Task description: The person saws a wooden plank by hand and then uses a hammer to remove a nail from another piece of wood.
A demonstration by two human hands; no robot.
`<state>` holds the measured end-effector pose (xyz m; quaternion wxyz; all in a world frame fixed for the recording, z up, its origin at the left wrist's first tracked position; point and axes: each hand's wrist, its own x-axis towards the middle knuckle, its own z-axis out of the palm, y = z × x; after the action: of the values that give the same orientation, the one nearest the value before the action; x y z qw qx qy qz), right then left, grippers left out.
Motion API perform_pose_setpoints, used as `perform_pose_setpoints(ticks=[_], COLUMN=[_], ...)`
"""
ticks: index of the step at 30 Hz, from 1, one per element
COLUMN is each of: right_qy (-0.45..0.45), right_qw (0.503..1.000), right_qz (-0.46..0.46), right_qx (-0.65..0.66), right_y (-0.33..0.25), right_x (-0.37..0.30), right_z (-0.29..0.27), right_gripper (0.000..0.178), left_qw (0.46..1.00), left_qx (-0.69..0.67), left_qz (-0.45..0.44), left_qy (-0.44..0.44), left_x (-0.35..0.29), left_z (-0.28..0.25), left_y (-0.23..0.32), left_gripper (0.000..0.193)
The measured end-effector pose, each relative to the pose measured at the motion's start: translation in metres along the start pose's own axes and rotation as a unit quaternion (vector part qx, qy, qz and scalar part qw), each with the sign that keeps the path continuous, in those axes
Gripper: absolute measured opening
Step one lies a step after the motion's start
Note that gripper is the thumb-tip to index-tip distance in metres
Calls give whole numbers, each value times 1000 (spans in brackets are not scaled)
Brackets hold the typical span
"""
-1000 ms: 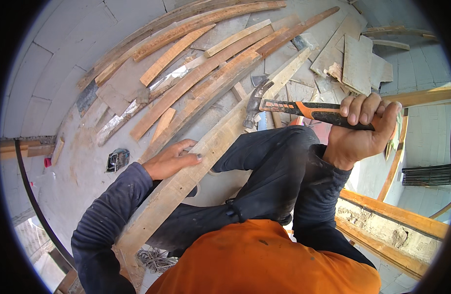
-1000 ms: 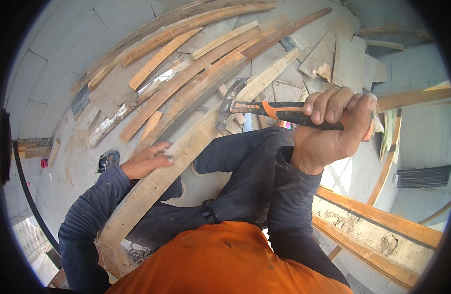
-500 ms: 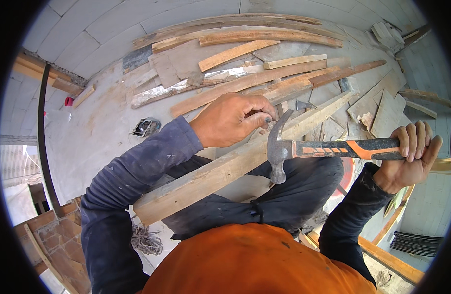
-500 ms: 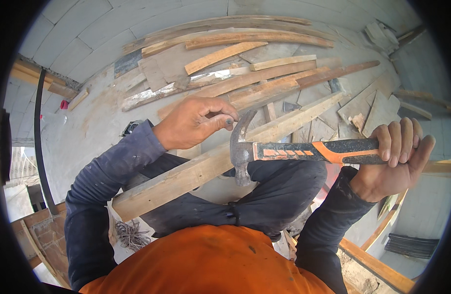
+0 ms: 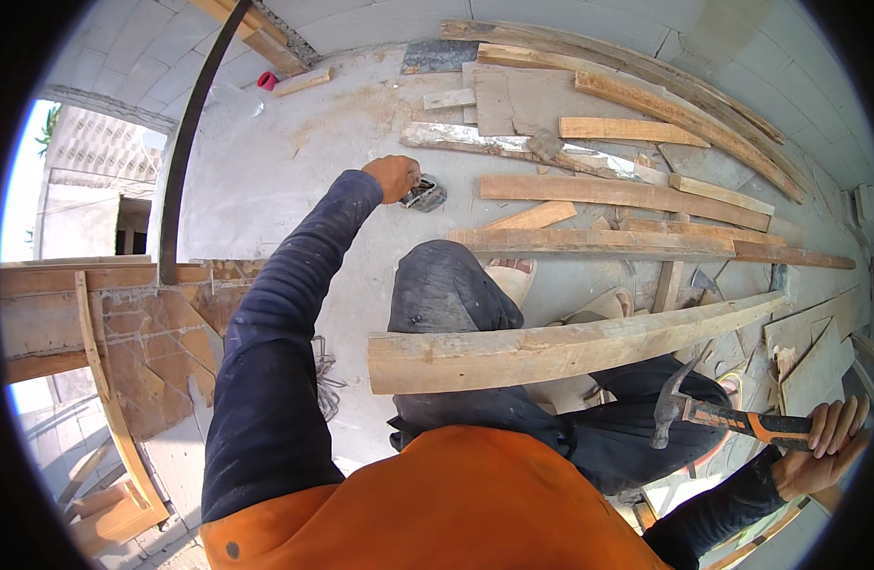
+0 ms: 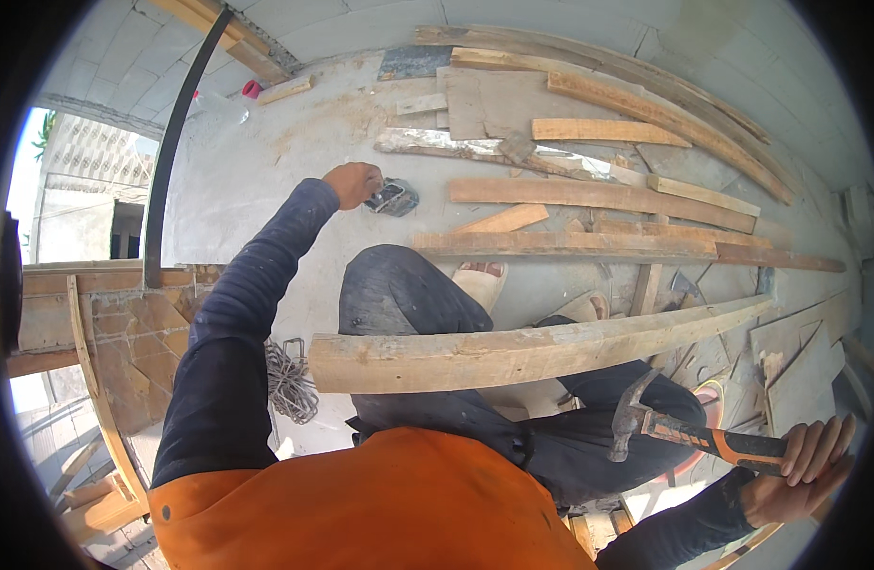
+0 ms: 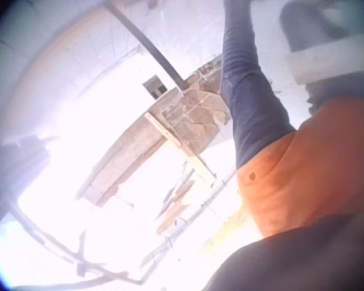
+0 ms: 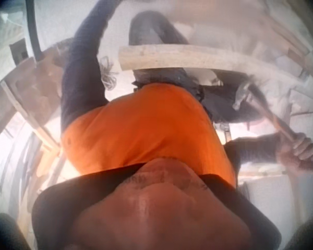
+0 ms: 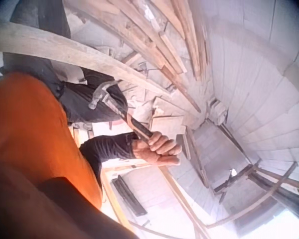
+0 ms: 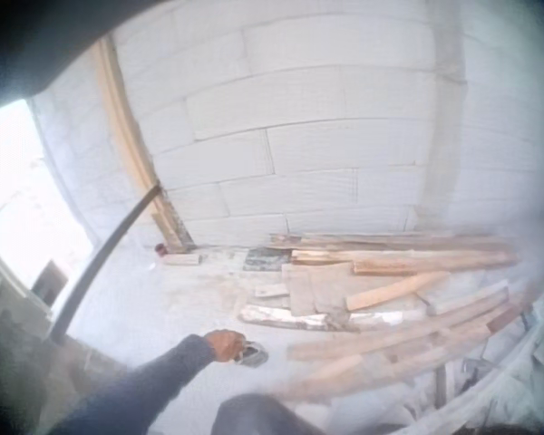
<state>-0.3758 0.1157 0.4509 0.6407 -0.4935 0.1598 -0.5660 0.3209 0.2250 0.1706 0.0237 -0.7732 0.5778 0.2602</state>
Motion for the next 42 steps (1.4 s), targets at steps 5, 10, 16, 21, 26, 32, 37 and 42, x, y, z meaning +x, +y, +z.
perform_pose_setpoints(ticks=[5,10,16,21,26,32,37,42], right_qy=[47,177,405,475,498,524,544,555], right_qw=[998,979,912,878,864,849,834,829], right_qz=[-11,-44,23,42,67,63,85,54], right_qx=[-43,-87,-66,-49,-26,2,-38,-27], right_y=[-24,-40,2,57,81,87,80,84], right_x=[10,44,36,32,29,30,43,39], right_z=[-13,-57,-203,-299,-365,-425,-447,-443], right_gripper=[29,40,46,50,49,49,47,47], left_qw=[997,996,928,918,884,940,896,883], left_qx=[41,-70,-371,-375,-418,-151,-270,-299], left_qz=[-57,-27,20,-99,-191,-304,-334,-331], left_qy=[-31,-56,-29,-82,-86,43,116,143], left_x=[43,32,-99,-232,-286,-288,-293,-295], left_z=[50,45,-99,-117,-100,-54,-38,-30], left_y=[-26,-14,102,135,186,201,218,214], left_gripper=[29,66,51,78,64,62,58,55])
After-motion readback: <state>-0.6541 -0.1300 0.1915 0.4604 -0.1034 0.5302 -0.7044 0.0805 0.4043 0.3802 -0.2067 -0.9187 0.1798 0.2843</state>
